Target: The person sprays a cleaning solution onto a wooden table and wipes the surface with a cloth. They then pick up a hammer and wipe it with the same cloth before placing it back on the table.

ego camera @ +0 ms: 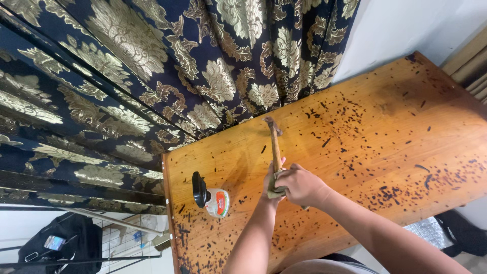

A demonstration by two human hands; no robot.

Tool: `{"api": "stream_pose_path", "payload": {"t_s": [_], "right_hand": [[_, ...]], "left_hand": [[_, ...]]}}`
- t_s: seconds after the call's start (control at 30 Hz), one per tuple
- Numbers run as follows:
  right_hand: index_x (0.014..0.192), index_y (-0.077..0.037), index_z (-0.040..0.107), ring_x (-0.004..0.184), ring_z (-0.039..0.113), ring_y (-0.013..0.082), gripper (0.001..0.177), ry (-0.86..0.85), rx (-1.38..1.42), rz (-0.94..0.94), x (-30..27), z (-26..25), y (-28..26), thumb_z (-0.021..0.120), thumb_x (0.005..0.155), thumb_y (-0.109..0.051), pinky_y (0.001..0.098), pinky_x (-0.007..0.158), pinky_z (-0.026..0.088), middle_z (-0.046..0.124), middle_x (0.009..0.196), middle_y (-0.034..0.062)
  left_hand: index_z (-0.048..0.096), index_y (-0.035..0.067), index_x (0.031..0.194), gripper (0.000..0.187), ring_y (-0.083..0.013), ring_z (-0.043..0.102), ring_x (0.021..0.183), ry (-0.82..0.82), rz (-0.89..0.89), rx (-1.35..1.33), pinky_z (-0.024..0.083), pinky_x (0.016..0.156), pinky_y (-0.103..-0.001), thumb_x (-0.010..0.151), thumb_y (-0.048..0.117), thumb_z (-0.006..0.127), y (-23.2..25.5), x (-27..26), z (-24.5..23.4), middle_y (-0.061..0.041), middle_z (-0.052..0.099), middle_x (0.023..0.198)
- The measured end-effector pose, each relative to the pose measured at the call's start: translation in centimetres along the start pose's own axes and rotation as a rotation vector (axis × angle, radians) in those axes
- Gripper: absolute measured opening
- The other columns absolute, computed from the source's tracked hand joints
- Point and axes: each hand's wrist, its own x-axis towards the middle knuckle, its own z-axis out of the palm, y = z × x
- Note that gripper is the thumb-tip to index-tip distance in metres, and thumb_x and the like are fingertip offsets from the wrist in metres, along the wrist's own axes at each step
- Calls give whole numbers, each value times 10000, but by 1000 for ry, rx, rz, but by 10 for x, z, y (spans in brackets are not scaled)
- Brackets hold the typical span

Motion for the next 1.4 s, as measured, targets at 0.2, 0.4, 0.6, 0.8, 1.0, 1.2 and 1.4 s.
{"api": "stream_pose_path", "payload": {"t_s": [0.2, 0.4, 0.6, 0.8, 1.0, 1.2, 1.4], "right_hand": [[903, -153, 712, 879, 656, 240, 137, 23, -102, -11, 3, 5, -6, 688, 771, -127, 377, 910, 444, 712, 978, 26], [904, -146, 724, 908, 674, 258, 215, 92, 18, -104, -9, 7, 1, 654, 729, -44, 391, 914, 465, 734, 974, 26], [929, -134, 770, 837, 710, 333, 316, 106, 287, -45, -8, 4, 13, 601, 698, 1, 414, 767, 574, 755, 886, 97], [1101, -150, 756, 819, 748, 263, 383, -52, 493, 284, 7, 9, 32, 589, 782, -17, 368, 781, 579, 766, 902, 90], [1180, 8, 708, 894, 733, 219, 415, 52, 1330, 507, 20, 29, 74, 585, 784, 26, 335, 834, 589, 779, 1005, 115], [1186, -24, 634, 807, 719, 236, 361, 120, 1833, 602, 34, 48, 131, 622, 838, -119, 373, 687, 606, 749, 953, 123], [1215, -46, 636, 793, 712, 184, 409, 215, 1735, 691, 48, 42, 130, 765, 841, -150, 353, 671, 593, 730, 965, 82]], "left_hand": [[494, 109, 1195, 500, -155, 603, 671, 23, -4, 9, 547, 598, -309, 1108, 581, 351, -1, 0, 4, -30, 597, 751], [592, 90, 952, 577, -144, 619, 647, -19, -108, -112, 525, 574, -262, 1127, 573, 329, 7, 1, 4, -33, 600, 747], [574, 88, 886, 578, -148, 584, 607, 96, -178, -117, 521, 567, -274, 1120, 537, 295, 11, -10, 15, -23, 573, 705], [577, 92, 911, 519, -138, 592, 607, 9, -148, -161, 540, 578, -272, 1123, 482, 309, 13, -21, 13, -6, 577, 706], [585, 92, 961, 438, -98, 589, 604, 5, -120, -268, 549, 573, -243, 1115, 412, 329, 19, -22, 14, 13, 580, 740], [562, 104, 941, 363, -61, 570, 585, 69, -192, -547, 543, 554, -217, 1104, 380, 391, 19, -19, 4, 37, 561, 743], [670, 133, 1088, 310, -65, 551, 553, 156, -192, -641, 524, 516, -214, 1085, 330, 431, 23, -34, 33, 20, 540, 753]]}}
